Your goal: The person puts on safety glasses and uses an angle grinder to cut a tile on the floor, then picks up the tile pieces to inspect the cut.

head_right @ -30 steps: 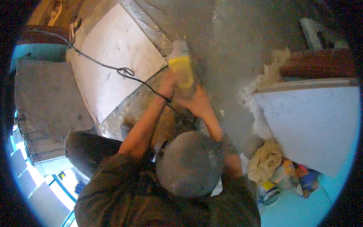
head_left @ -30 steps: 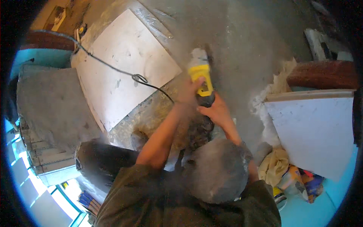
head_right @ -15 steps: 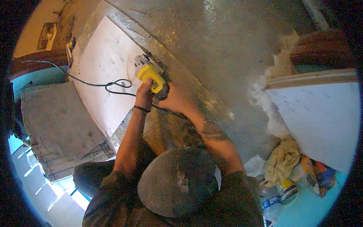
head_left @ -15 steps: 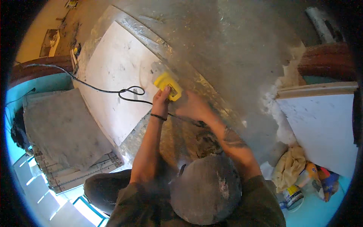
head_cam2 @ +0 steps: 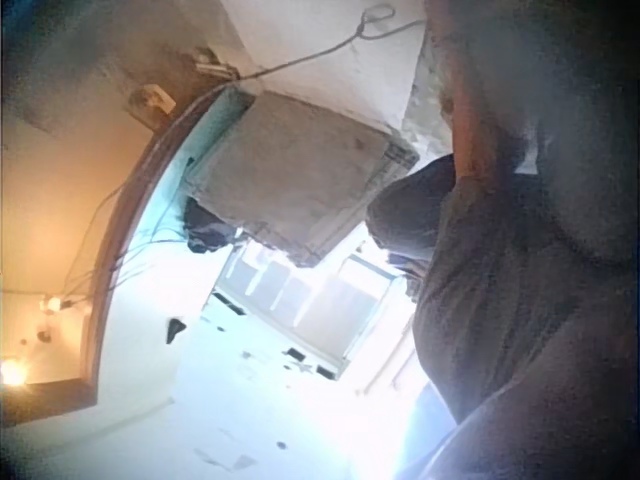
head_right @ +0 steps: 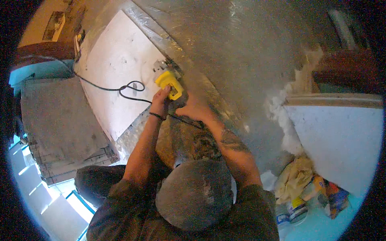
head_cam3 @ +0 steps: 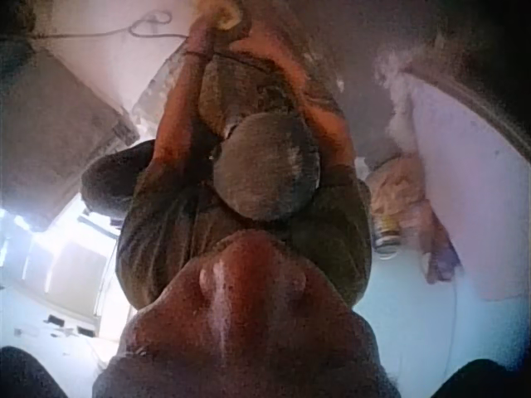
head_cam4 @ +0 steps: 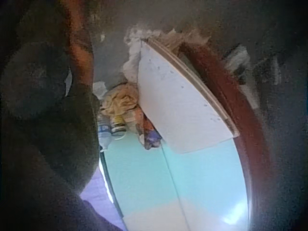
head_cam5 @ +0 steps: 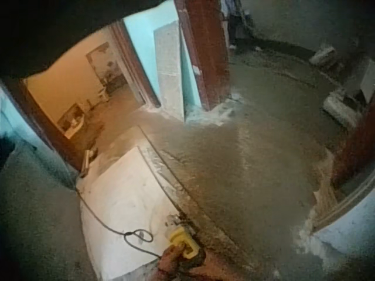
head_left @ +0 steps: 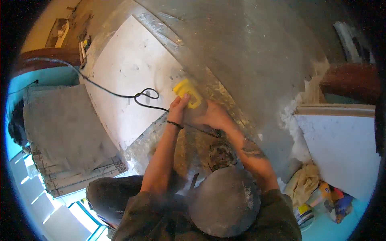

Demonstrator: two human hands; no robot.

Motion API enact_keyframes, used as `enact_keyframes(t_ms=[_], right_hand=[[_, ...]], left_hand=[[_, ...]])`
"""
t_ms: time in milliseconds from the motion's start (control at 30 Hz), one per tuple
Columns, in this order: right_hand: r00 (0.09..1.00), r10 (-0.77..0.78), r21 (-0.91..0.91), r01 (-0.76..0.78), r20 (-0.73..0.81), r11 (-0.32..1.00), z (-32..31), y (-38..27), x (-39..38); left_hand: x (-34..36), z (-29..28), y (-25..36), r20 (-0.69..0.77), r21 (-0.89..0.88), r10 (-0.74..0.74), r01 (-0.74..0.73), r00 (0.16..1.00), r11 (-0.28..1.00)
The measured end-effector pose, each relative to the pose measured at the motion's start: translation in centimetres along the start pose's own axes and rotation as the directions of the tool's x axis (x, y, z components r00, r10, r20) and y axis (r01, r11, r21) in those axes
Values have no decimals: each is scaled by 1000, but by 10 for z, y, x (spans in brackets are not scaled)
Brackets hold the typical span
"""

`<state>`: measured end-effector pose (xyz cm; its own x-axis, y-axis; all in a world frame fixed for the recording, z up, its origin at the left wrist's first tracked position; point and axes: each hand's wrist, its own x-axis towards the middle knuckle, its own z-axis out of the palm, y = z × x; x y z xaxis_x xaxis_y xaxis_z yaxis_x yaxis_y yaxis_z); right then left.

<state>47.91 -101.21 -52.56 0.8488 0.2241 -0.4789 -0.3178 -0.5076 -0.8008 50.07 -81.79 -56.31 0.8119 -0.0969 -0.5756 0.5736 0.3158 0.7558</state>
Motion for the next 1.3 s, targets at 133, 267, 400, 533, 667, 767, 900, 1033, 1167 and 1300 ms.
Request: enact_keyframes(t_ms=[133,267,400,533,667,767,900,1033,1167,1300], right_hand=[[999,-47,102,47,-3,994,8,21,6],[995,-87,58,90,-47,994,10,26,7],[990,-114,29,117,-79,993,8,24,5],[994,-93,-11,92,-51,996,2,19,-1],[996,-79,-49,77,-48,996,4,16,-2],[993,-110,-38,108,-37,993,9,33,3],[991,-124,-26,123,-40,992,9,31,-2],[988,-139,-21,138,-70,990,9,28,-6],[980,-183,13,185,-75,983,11,36,-5],[987,-154,55,156,-36,986,14,48,-4]], left_hand=[[1,5,-3,1,31,-20,20,1000,999],[-3,8,-5,46,-47,19,-17,999,999],[2,-5,-7,48,57,-19,16,999,998],[-1,1,-12,33,18,-13,13,999,1000],[-4,2,-7,23,45,-9,8,1000,999],[-6,10,-5,24,75,-42,40,999,996],[-10,8,-7,35,95,-42,39,998,995],[-9,4,-15,27,66,-23,21,999,998],[-7,4,-21,21,1,-3,3,1000,1000],[-9,9,-23,47,-53,0,3,999,999]])
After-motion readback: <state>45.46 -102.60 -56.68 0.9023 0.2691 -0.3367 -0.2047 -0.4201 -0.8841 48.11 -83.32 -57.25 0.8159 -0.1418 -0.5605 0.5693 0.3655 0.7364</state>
